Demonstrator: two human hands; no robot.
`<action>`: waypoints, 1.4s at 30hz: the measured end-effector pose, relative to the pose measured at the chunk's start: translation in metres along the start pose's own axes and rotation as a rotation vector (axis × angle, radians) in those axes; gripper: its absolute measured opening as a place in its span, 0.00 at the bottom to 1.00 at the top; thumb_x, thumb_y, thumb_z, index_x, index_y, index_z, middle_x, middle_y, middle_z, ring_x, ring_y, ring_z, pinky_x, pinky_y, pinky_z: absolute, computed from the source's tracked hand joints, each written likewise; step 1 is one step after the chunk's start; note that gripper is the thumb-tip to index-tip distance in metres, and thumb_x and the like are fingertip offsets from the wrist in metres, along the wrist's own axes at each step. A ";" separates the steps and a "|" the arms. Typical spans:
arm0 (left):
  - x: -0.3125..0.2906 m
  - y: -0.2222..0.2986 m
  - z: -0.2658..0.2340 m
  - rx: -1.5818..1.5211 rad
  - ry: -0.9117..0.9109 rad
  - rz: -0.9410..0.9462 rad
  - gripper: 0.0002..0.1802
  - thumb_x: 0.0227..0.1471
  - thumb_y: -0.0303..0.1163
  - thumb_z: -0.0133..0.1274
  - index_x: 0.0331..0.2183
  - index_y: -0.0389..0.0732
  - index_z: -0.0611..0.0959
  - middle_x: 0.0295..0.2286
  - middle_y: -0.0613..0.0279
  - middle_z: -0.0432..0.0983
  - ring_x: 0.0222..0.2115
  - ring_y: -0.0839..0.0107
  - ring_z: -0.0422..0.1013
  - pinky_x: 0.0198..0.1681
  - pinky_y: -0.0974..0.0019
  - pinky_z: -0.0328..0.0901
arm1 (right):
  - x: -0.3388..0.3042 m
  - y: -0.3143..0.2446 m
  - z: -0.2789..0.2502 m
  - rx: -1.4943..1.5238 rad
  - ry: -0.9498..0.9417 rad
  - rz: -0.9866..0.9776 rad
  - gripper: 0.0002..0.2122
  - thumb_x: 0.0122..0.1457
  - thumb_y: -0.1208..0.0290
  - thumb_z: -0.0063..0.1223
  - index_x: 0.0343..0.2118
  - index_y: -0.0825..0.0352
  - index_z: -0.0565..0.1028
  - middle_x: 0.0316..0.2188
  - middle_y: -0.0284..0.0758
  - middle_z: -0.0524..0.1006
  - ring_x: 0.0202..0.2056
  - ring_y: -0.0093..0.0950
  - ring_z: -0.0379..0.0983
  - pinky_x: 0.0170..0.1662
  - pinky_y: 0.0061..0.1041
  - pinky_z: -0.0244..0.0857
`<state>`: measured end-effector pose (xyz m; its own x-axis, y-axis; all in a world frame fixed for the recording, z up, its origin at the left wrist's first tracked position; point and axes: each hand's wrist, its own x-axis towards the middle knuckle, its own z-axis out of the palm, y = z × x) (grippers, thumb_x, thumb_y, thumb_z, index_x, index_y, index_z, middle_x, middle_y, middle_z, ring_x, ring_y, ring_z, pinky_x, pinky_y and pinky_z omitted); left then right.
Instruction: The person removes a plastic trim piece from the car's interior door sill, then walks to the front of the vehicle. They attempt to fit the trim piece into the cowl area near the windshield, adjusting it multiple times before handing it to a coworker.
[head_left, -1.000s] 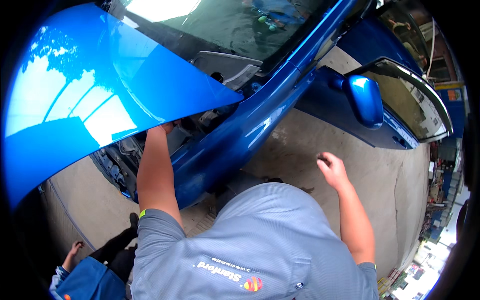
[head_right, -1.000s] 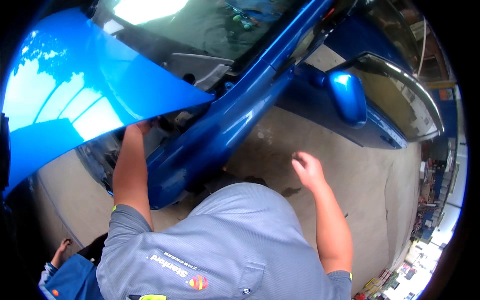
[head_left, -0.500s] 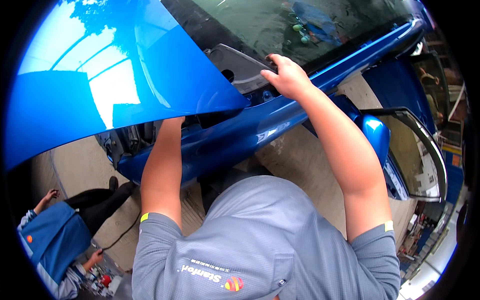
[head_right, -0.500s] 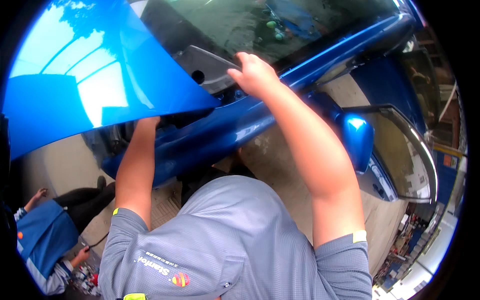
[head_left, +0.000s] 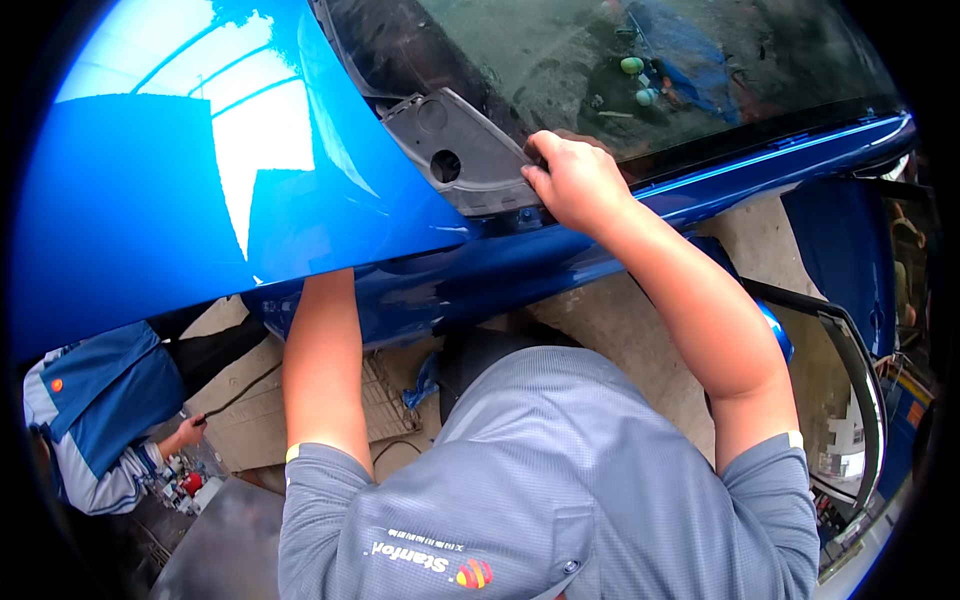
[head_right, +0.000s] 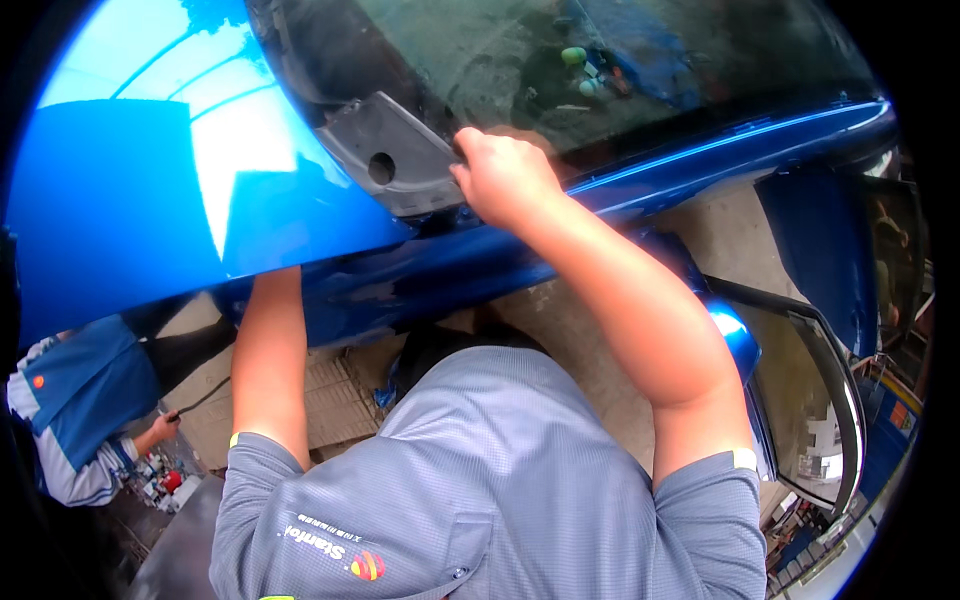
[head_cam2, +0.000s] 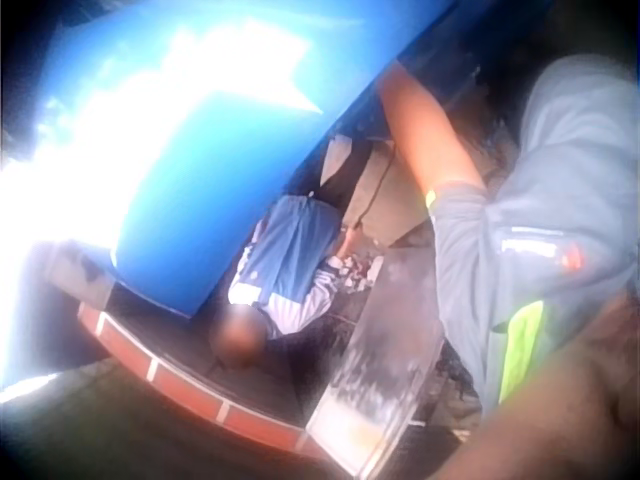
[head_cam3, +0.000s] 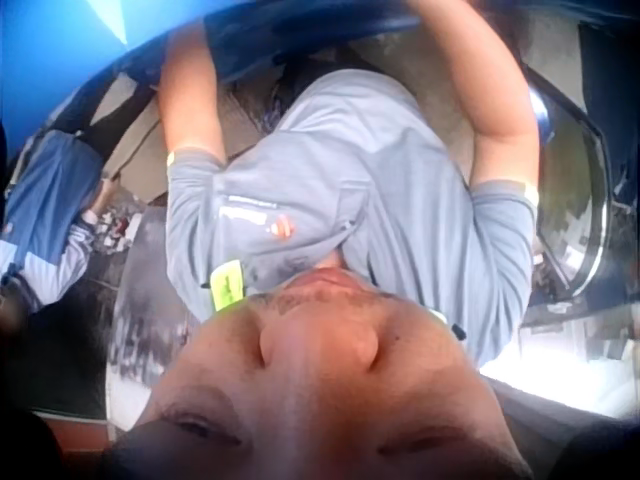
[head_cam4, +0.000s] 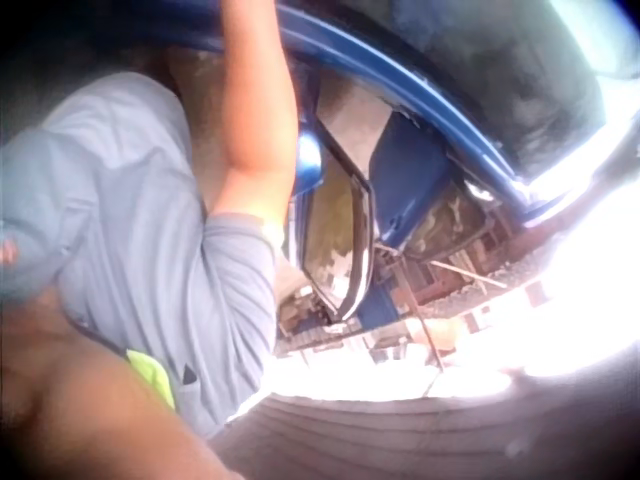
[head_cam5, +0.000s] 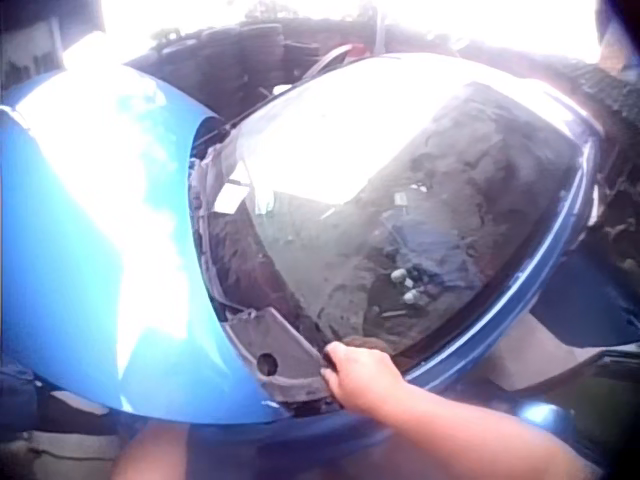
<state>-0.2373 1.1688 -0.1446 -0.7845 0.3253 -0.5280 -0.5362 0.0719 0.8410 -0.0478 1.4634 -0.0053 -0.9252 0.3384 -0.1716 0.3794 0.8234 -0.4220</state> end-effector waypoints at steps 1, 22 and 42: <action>0.000 -0.002 0.003 -0.006 0.015 0.005 0.12 0.59 0.40 0.54 0.42 0.46 0.76 0.36 0.58 0.74 0.31 0.66 0.70 0.29 0.65 0.67 | 0.000 0.002 -0.003 -0.013 -0.001 -0.035 0.13 0.61 0.64 0.55 0.44 0.66 0.75 0.36 0.45 0.80 0.41 0.44 0.77 0.47 0.40 0.70; -0.010 -0.010 0.026 -0.007 0.078 0.072 0.12 0.60 0.40 0.54 0.41 0.45 0.76 0.34 0.58 0.73 0.30 0.67 0.69 0.27 0.66 0.65 | 0.025 0.013 -0.014 0.020 -0.113 -0.013 0.17 0.60 0.64 0.56 0.48 0.68 0.75 0.42 0.49 0.79 0.46 0.46 0.75 0.50 0.39 0.68; -0.006 0.004 0.007 -0.031 -0.094 0.118 0.12 0.60 0.41 0.54 0.40 0.44 0.75 0.32 0.58 0.72 0.28 0.68 0.67 0.25 0.67 0.62 | 0.005 0.008 0.001 -0.189 -0.165 0.066 0.15 0.64 0.64 0.51 0.50 0.65 0.75 0.42 0.47 0.79 0.47 0.45 0.75 0.51 0.39 0.68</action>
<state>-0.2324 1.1741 -0.1367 -0.8109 0.4169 -0.4107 -0.4522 -0.0007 0.8919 -0.0497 1.4710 -0.0101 -0.8803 0.3284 -0.3425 0.4184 0.8776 -0.2341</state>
